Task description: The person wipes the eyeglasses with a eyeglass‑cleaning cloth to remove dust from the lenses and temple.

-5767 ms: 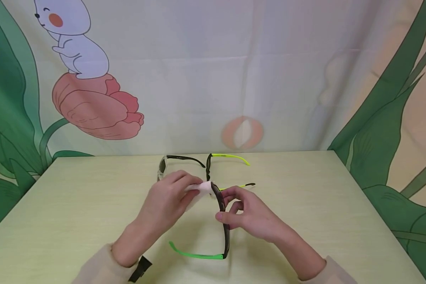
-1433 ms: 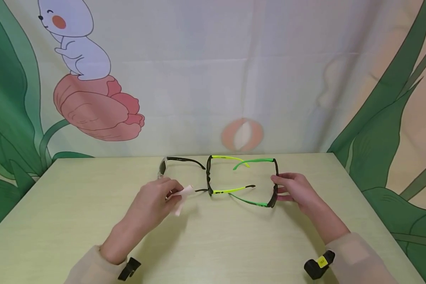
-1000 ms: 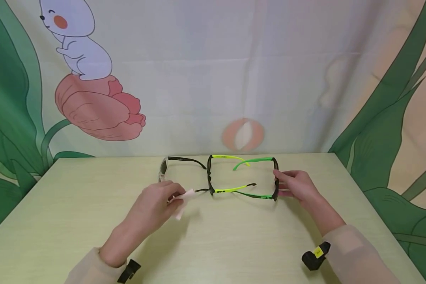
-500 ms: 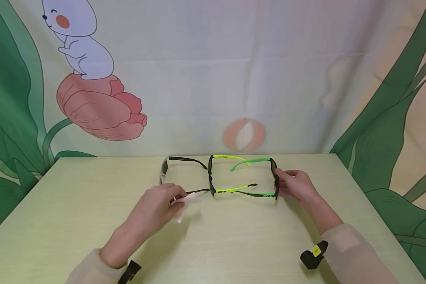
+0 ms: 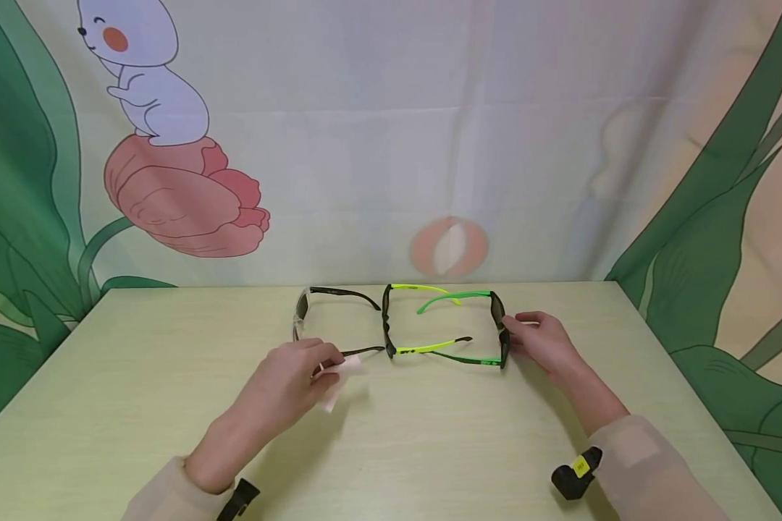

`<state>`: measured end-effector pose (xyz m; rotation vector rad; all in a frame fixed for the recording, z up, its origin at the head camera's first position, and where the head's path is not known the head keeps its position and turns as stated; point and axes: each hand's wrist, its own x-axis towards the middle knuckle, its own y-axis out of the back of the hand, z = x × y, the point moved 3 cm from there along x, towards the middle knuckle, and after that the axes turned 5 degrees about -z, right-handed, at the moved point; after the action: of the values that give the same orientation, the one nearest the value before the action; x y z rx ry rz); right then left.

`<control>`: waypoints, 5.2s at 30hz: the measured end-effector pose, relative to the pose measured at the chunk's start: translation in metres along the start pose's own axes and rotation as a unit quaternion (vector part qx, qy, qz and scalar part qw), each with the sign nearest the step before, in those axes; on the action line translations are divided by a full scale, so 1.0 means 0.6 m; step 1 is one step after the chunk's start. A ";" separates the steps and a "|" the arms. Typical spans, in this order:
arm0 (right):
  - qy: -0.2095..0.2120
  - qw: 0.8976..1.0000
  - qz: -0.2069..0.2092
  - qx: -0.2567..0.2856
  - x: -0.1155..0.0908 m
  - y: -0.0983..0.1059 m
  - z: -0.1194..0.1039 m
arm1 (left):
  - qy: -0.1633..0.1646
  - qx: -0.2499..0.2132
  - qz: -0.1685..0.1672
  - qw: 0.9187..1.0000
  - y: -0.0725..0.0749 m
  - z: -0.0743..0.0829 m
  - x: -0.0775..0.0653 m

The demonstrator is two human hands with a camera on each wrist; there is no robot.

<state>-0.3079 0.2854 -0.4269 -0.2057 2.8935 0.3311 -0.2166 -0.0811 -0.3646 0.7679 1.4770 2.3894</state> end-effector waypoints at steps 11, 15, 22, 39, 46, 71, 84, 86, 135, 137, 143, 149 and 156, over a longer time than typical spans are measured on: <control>0.061 0.987 0.082 -0.124 -0.020 0.001 -0.016 | -0.002 -0.002 -0.003 1.000 -0.007 -0.001 0.000; 0.134 0.961 0.118 -0.210 -0.032 -0.016 -0.043 | -0.007 0.004 -0.004 1.000 -0.009 -0.002 0.000; 0.254 0.929 0.055 -0.262 -0.033 -0.080 -0.075 | -0.016 0.027 -0.015 0.999 -0.015 0.000 0.002; 0.335 0.800 -0.044 -0.496 -0.030 -0.226 -0.072 | -0.032 0.036 -0.022 0.999 -0.018 0.008 0.004; 0.351 0.767 -0.017 -0.537 -0.028 -0.251 -0.068 | -0.049 0.047 -0.018 0.998 -0.020 0.010 0.004; 0.403 0.723 0.042 -0.560 -0.028 -0.251 -0.079 | -0.031 0.049 -0.041 0.998 -0.026 0.006 0.004; 0.495 0.735 0.070 -0.457 -0.055 -0.224 -0.112 | -0.013 0.036 0.007 0.999 -0.014 0.006 0.008; 0.509 0.735 0.073 -0.441 -0.062 -0.218 -0.117 | -0.011 0.030 0.026 0.999 -0.011 0.005 0.009; 0.577 0.751 0.123 -0.297 -0.148 -0.207 -0.167 | -0.258 -0.008 0.181 0.949 0.004 0.071 0.015; 0.575 0.753 0.131 -0.292 -0.149 -0.205 -0.167 | -0.263 -0.002 0.186 0.947 0.003 0.073 0.014; 0.558 0.770 0.135 -0.279 -0.150 -0.199 -0.168 | -0.262 0.002 0.199 0.944 0.005 0.072 0.014; 0.556 0.776 0.130 -0.267 -0.149 -0.194 -0.169 | -0.214 0.007 0.205 0.955 0.010 0.060 0.014; 0.548 0.784 0.128 -0.262 -0.153 -0.188 -0.168 | -0.194 0.010 0.162 0.967 0.008 0.050 0.015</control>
<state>-0.2215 0.1632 -0.3330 -0.0909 3.8624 1.5327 -0.2074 -0.0562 -0.3470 1.4838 1.2936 2.2545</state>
